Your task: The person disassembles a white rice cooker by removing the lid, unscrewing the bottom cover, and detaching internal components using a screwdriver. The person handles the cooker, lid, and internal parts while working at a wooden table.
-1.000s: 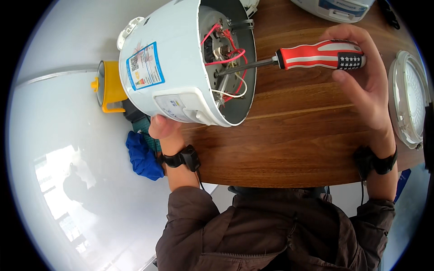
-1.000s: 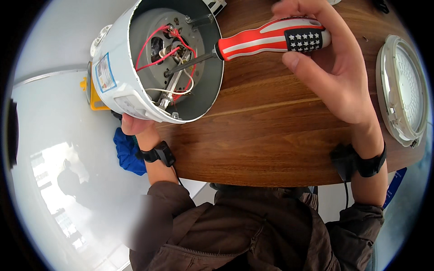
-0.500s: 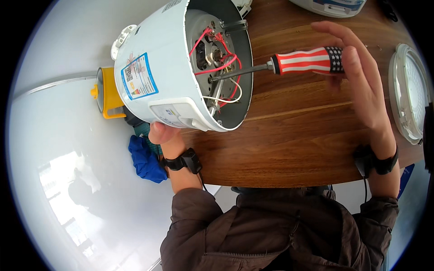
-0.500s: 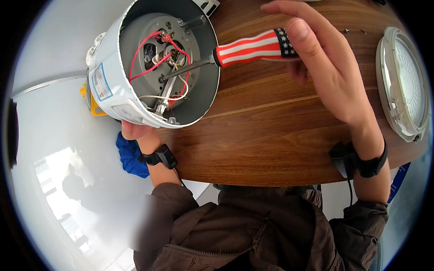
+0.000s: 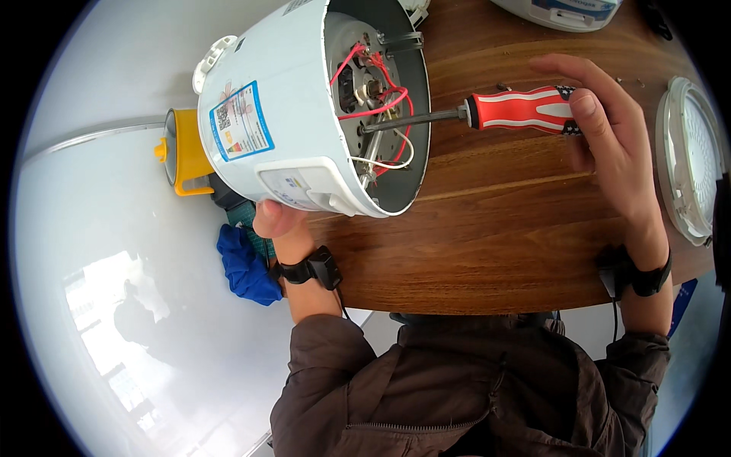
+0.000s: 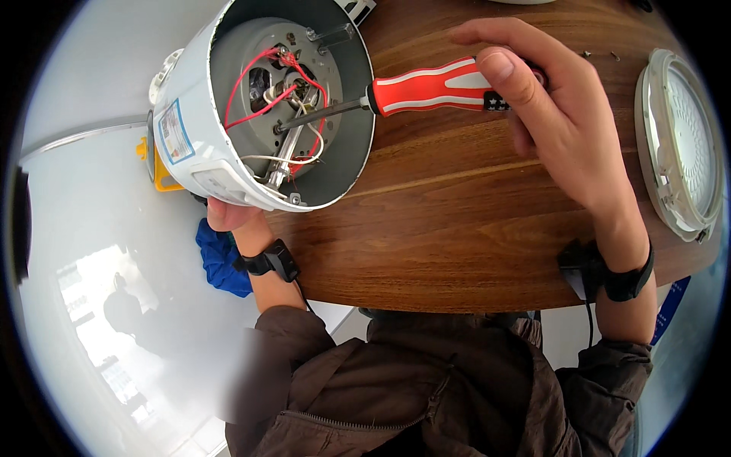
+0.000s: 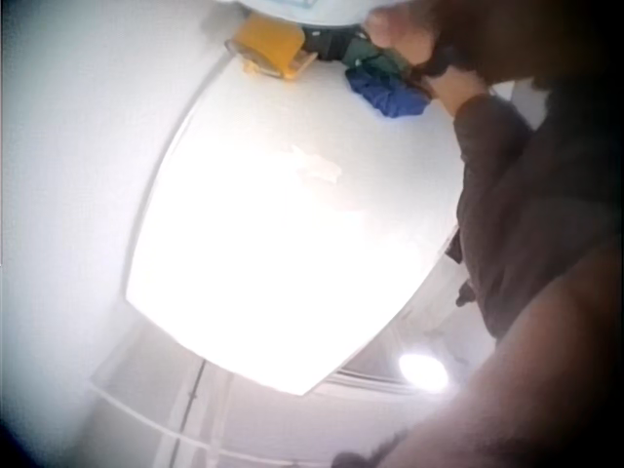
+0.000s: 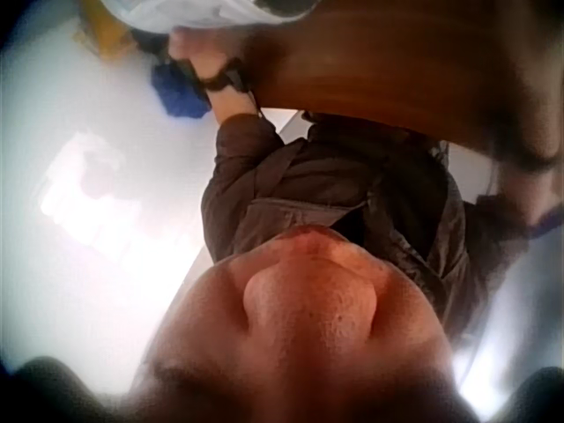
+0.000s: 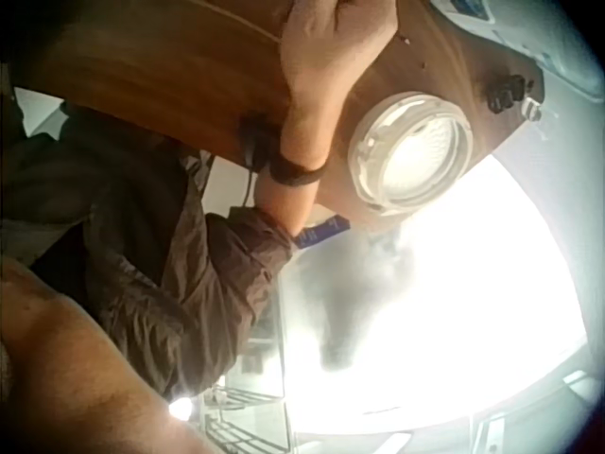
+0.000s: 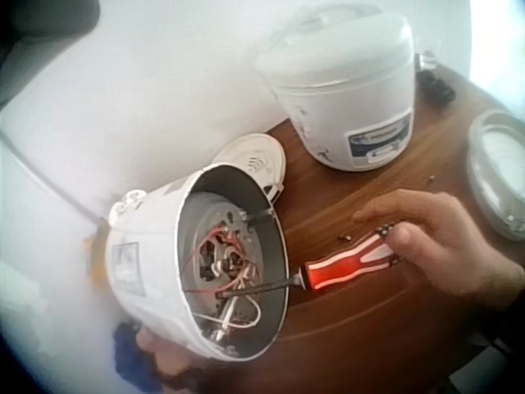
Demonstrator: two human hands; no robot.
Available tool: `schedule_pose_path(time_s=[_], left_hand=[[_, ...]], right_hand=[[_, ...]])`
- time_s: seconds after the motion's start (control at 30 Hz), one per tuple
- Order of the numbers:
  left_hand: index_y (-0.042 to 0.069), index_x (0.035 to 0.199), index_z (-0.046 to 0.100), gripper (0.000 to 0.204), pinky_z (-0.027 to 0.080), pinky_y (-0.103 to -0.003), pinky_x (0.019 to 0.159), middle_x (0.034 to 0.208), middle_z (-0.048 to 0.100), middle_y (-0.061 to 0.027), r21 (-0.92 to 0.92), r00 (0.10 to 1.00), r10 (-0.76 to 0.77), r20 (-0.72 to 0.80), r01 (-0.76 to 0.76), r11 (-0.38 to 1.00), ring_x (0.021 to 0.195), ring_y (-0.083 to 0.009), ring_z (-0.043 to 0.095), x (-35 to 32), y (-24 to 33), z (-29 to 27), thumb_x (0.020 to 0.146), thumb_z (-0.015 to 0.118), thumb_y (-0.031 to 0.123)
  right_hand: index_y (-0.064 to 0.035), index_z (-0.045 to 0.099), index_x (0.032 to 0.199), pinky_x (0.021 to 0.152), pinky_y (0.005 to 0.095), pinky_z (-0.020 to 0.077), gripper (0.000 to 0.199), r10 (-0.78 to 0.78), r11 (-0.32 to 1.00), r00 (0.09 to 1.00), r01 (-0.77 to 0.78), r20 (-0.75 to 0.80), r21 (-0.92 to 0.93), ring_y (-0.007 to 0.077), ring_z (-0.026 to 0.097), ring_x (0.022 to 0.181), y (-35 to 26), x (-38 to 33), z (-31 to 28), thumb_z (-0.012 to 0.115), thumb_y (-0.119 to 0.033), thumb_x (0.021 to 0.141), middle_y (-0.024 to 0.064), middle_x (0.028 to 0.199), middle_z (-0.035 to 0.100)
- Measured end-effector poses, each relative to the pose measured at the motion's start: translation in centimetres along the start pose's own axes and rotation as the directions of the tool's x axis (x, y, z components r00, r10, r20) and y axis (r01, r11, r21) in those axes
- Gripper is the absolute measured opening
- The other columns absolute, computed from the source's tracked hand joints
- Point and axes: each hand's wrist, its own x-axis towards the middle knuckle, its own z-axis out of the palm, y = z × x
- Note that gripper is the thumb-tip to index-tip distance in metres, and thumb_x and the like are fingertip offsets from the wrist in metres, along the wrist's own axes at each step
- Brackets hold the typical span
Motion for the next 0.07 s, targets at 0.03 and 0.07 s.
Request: schedule_pose_path(time_s=[0.03,0.07], left_hand=[[-0.004,0.159,0.027,0.076,0.053,-0.057,0.103,0.155,0.043,-0.0263,0.003,1.0,0.004,-0.002,-0.003,1.0,0.136,-0.0403,0.051,0.0,0.02,0.0,0.102,0.059,0.034],[-0.004,0.159,0.027,0.076,0.053,-0.056,0.104,0.156,0.043,-0.0259,0.004,1.0,0.007,-0.003,-0.007,1.0,0.137,-0.0404,0.051,0.0,-0.05,-0.08,0.102,0.059,0.035]], right_hand=[[0.0,0.054,0.142,0.081,0.021,0.0497,0.066,-0.067,0.998,0.998,0.067,0.002,0.007,0.0086,0.062,0.09,0.17,0.04,-0.08,0.07,-0.046,0.097,0.0033,0.109,0.065],[0.0,0.054,0.142,0.081,0.021,0.0497,0.066,-0.066,0.998,0.998,0.066,0.001,0.007,0.0086,0.062,0.09,0.22,0.0,-0.08,0.07,-0.046,0.097,0.0033,0.109,0.065]])
